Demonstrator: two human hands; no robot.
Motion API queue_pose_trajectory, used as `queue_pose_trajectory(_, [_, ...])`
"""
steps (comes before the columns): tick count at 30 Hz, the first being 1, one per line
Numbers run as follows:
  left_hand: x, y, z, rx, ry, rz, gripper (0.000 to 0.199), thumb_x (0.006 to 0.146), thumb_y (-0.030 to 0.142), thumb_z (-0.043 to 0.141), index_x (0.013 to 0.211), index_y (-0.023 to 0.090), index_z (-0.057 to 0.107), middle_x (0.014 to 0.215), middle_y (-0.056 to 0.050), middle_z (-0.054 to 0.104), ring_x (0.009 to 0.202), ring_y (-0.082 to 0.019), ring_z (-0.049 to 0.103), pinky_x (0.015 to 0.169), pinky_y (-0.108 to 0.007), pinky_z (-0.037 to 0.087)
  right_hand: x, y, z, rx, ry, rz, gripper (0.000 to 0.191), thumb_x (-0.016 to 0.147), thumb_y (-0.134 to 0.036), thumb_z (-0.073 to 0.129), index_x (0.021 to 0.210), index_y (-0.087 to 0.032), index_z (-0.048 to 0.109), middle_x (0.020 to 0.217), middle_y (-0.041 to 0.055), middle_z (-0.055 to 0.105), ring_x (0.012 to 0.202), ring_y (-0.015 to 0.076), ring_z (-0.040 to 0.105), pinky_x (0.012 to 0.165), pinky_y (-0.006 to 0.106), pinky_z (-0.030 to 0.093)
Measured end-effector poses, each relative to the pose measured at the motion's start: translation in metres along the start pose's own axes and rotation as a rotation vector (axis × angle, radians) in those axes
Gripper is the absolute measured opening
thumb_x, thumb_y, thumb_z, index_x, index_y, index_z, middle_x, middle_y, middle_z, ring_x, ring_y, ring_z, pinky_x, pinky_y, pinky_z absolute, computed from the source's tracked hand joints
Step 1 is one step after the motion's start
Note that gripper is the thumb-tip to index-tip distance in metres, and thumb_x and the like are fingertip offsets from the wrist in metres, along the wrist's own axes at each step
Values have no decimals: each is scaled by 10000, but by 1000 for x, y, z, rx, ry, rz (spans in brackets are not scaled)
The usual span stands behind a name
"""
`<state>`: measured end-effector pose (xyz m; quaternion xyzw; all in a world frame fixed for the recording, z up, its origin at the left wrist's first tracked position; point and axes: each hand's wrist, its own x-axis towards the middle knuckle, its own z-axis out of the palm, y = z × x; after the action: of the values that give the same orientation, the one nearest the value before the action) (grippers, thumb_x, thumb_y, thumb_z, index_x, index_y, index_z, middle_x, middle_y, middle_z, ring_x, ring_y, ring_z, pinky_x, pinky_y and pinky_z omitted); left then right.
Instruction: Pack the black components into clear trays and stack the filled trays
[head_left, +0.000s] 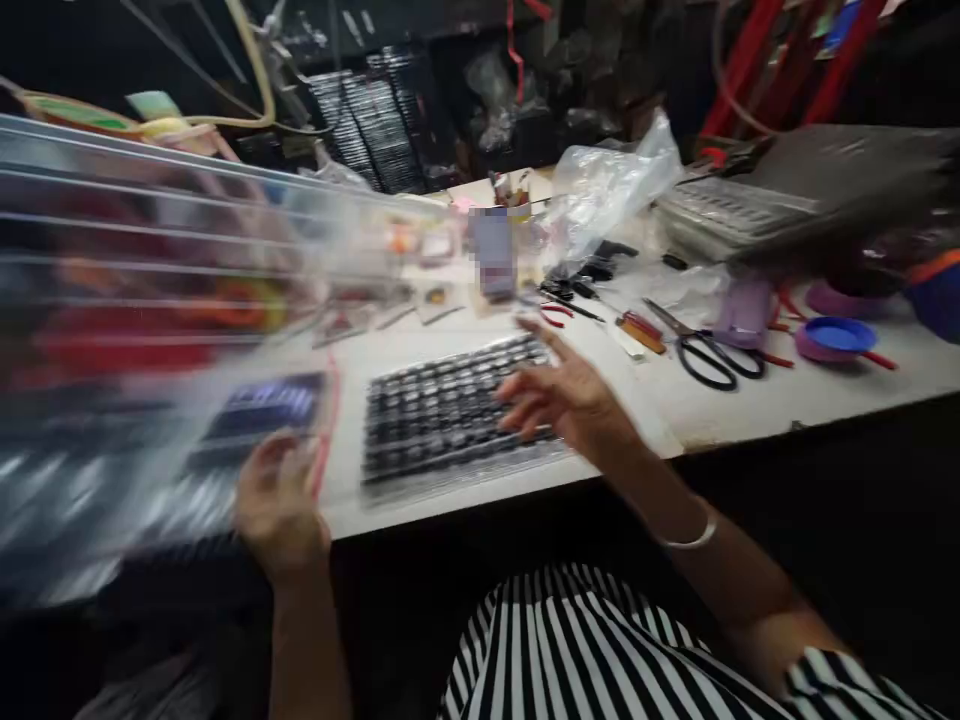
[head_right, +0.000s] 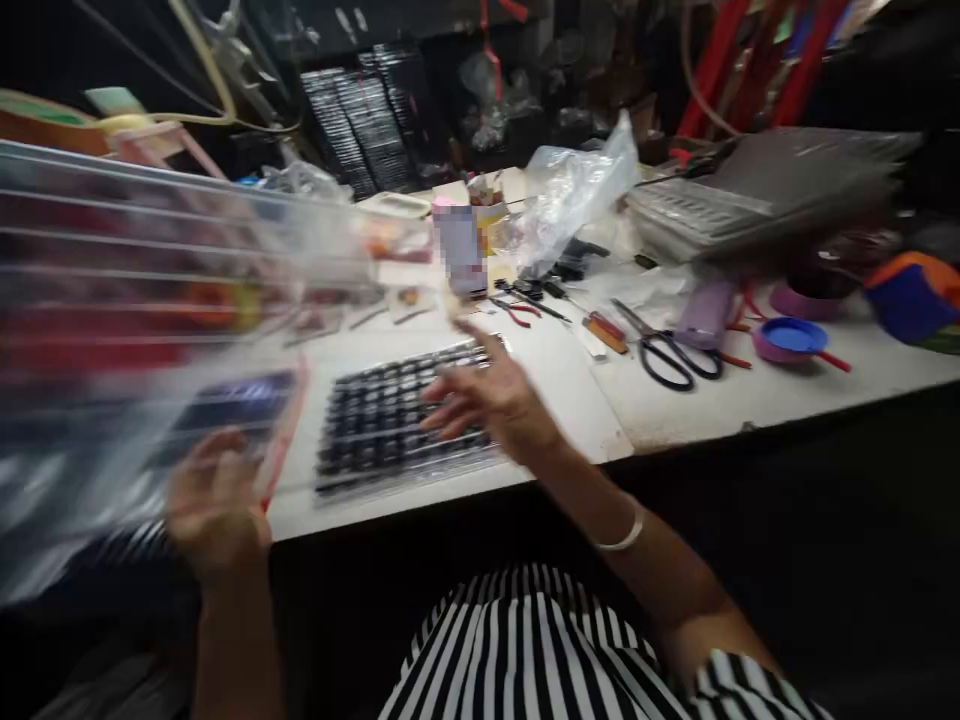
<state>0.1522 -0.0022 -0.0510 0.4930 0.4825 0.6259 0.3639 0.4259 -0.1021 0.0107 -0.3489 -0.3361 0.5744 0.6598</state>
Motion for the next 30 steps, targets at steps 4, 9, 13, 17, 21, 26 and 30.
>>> queue_pose_trajectory(4, [18,-6,-31,-19,36,-79,254,787,392,594,962,208,578,934,-51,677,934,-188,632,908,-433,471,11,-16,-40,-201,233,40,746,686,-321,739,1344,-266,392,636,-37,664,505,175,661,390,208,497])
queue_pose_trajectory(9, [27,-18,-35,51,-108,-165,362,784,461,575,969,153,617,959,-120,694,895,-202,654,850,-402,494,12,6,-64,-383,337,224,864,632,-356,782,1384,-202,387,608,25,658,474,223,639,380,287,506])
queue_pose_trajectory(13, [28,-26,-20,170,-273,-162,405,760,440,610,1024,134,646,1072,-144,674,957,-225,637,866,-387,482,7,9,-86,-545,398,245,928,642,-431,778,1416,-157,346,560,-13,589,412,163,530,340,271,436])
queue_pose_trajectory(17, [35,-33,-4,321,-407,-86,432,794,397,570,1143,146,610,1167,-120,642,1036,-221,604,897,-358,465,6,9,-108,-883,415,239,801,749,-555,642,1402,-176,374,602,-13,569,436,139,523,378,256,445])
queue_pose_trajectory(21, [48,-38,11,512,-495,-12,445,834,367,486,1197,126,579,1118,-116,659,964,-220,628,850,-357,488,15,17,-119,-1237,342,183,647,873,-591,396,1372,-179,398,928,81,627,559,158,618,412,268,486])
queue_pose_trajectory(26, [58,-39,25,814,-570,96,436,856,279,437,1239,111,559,1187,-140,636,1078,-252,576,961,-419,417,40,33,-112,-1618,217,36,526,931,-460,305,1365,-193,436,1134,120,581,922,245,619,735,368,530])
queue_pose_trajectory(30, [51,-38,37,1072,-575,171,467,910,312,362,1336,159,477,1365,-159,503,1255,-343,425,1031,-610,243,57,47,-94,-1826,133,-42,484,940,-308,249,1367,-197,449,1366,168,441,1131,340,486,840,487,457])
